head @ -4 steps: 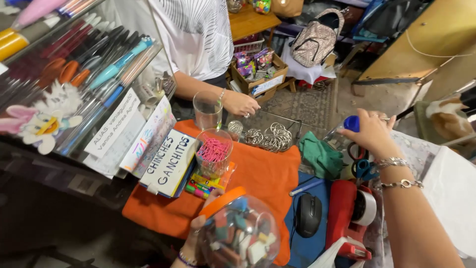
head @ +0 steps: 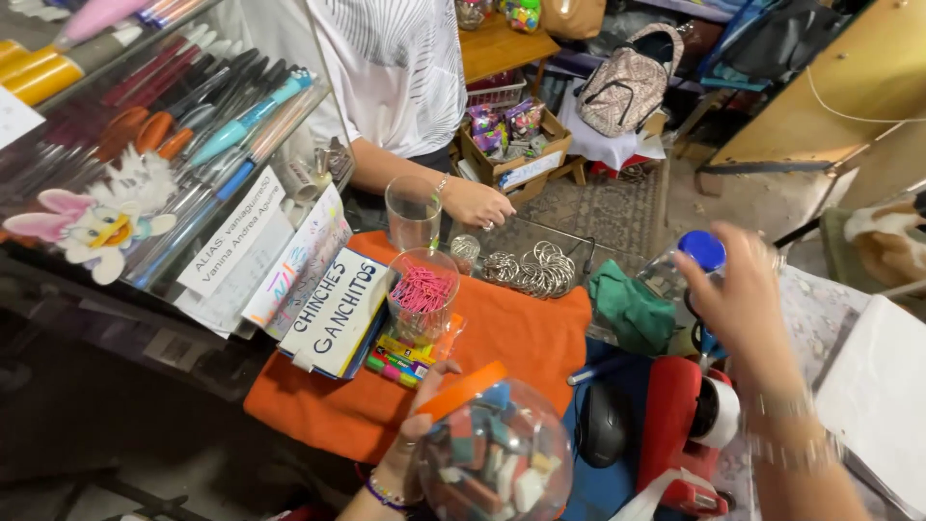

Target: The person empties a clear plastic jar filled with small rectangular magnets onto an orange cloth on a table. They then pick up the magnets one by one and place them back into the jar. The person also briefly handles a green cloth and a computer mouse on the table.

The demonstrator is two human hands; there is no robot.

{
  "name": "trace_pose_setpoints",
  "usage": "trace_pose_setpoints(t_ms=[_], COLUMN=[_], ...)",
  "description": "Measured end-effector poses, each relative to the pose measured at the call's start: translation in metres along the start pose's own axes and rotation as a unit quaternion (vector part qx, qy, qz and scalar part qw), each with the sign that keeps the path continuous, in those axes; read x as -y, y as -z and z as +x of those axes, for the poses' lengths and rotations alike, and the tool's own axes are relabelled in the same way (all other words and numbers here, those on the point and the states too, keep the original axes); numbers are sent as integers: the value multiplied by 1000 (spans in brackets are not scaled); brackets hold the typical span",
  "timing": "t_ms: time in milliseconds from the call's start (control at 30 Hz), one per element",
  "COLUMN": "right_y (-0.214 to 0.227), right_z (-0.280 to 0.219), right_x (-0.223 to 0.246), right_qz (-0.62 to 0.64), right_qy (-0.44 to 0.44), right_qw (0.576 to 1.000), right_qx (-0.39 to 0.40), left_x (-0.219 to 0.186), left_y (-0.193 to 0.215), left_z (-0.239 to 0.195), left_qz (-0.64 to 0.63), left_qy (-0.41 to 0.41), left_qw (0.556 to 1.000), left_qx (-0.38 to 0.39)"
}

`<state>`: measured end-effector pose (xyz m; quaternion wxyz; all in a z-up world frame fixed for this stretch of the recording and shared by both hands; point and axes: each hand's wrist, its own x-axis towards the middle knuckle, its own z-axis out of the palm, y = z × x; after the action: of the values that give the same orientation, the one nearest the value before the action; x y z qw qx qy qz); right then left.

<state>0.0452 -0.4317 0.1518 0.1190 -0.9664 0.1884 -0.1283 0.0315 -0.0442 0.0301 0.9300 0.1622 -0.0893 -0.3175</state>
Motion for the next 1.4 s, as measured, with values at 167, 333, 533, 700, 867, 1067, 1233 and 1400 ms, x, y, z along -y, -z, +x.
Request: trace_pose_setpoints(t_ms=[167,333,533,700,867,1067,1233,1400], right_y=[-80,-240,-264,-201,-118,-142,-113,-147], right_z=[-152,-203,-375,-366,-309,-301,-285,-322], right_x=[13,120,16,-14,26,-10,31,22], right_qz=[312,411,731,909,931,737,792,934], right_qy=[-62,-121,-121,-87,-43,28,-13,-73], right_qw=[933,890,672,389,341,661,610,350], right_qx=[165,-154,-2,121,126,137,-24,-10], left_x=[4,28,38,21,32,54,29,-14], left_y=[-16,-49,-96,-128,-119,-114,-125,-148], left_z=[18,26,26,49,53,40,36,61], left_qz=[162,274,521,619,626,654,683,699], left_qy=[-66,-38,-41,-24,-47,-46,170,73], left_qw=[984,955,840,719,702,725,701,603], left_qx=[44,105,150,315,335,211,120,378])
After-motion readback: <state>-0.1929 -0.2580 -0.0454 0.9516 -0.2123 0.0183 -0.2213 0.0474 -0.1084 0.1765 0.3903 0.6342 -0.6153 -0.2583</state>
